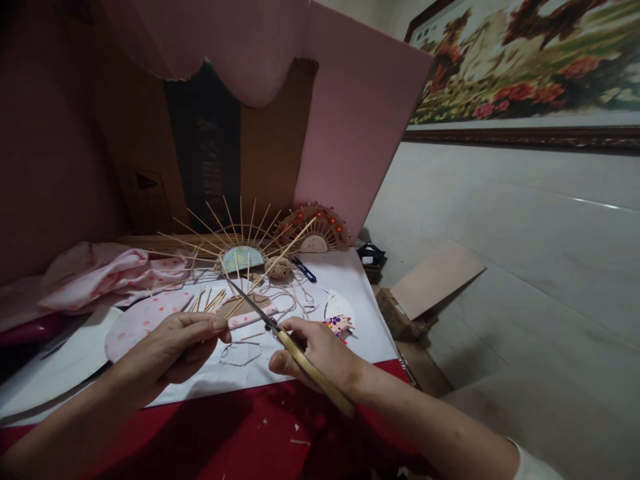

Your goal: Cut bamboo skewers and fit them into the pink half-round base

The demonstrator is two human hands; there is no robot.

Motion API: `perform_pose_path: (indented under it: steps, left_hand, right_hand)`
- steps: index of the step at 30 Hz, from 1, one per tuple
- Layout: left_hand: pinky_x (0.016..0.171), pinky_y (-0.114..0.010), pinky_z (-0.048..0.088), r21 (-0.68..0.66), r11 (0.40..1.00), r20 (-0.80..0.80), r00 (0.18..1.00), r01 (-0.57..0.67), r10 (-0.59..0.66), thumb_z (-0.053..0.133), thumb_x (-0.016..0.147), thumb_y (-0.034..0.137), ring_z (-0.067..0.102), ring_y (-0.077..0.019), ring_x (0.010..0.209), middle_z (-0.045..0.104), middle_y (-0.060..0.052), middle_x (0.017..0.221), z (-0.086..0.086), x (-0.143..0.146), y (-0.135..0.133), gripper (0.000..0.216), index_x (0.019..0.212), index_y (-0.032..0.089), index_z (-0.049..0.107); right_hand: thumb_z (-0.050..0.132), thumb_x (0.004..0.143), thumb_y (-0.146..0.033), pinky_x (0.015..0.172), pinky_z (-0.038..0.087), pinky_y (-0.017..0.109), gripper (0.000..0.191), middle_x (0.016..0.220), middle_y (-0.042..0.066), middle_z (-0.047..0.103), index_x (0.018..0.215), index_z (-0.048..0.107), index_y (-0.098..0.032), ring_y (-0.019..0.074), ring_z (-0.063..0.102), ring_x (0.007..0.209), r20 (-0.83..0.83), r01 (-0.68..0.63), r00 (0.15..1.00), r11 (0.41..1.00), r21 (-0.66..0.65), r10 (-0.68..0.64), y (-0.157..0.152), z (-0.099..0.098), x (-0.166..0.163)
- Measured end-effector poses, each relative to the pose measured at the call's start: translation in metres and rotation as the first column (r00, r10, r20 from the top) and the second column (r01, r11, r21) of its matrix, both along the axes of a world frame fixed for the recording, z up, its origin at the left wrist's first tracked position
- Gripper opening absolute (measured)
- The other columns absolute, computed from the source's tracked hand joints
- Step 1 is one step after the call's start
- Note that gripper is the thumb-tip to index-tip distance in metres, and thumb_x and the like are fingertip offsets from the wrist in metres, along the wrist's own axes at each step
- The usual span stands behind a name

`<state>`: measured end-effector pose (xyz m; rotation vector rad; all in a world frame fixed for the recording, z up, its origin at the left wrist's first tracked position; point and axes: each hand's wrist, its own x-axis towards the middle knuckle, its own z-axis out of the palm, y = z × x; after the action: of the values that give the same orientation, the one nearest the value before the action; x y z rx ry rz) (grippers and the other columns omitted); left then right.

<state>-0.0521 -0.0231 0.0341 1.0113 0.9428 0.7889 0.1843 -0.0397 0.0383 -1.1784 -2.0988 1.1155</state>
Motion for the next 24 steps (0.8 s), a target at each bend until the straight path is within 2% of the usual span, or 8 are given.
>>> perform_pose_path:
  steps: [5, 17, 24]
  left_hand:
    - [0.033, -0.017, 0.005, -0.027, 0.997, -0.036, 0.996, 0.077, -0.078, 0.061, 0.073, 0.040, 0.012, -0.0012, 0.034, 0.027, 0.010, 0.040, 0.001, -0.003, -0.001, 0.028, 0.067, 0.013, 0.059]
    - [0.033, -0.017, 0.005, -0.047, 0.994, -0.080, 0.991, 0.101, -0.104, 0.061, 0.073, 0.043, 0.011, -0.0015, 0.034, 0.025, 0.010, 0.040, 0.005, -0.005, -0.001, 0.030, 0.065, 0.014, 0.059]
    - [0.034, -0.018, 0.006, 0.007, 0.993, -0.161, 0.980, 0.117, -0.114, 0.058, 0.075, 0.045, 0.011, -0.0025, 0.034, 0.022, 0.011, 0.039, 0.004, -0.008, -0.001, 0.032, 0.066, 0.014, 0.059]
  right_hand:
    - [0.046, 0.070, -0.077, 0.053, 0.031, 0.024, 0.065, 0.071, 0.000, 0.050, 0.095, 0.054, -0.017, 0.0120, 0.040, 0.062, 0.008, -0.010, 1.000, 1.000, -0.011, 0.010, 0.003, -0.003, -0.004]
    - [0.050, 0.071, -0.074, 0.058, 0.037, 0.025, 0.063, 0.078, 0.002, 0.054, 0.094, 0.053, -0.016, 0.0133, 0.045, 0.065, 0.014, -0.021, 1.000, 1.000, -0.012, 0.021, 0.002, 0.001, -0.011]
    - [0.051, 0.074, -0.069, 0.055, 0.033, 0.023, 0.056, 0.073, 0.000, 0.052, 0.092, 0.053, -0.016, 0.0126, 0.042, 0.063, 0.047, -0.021, 0.999, 1.000, -0.009, 0.022, -0.001, -0.002, -0.015]
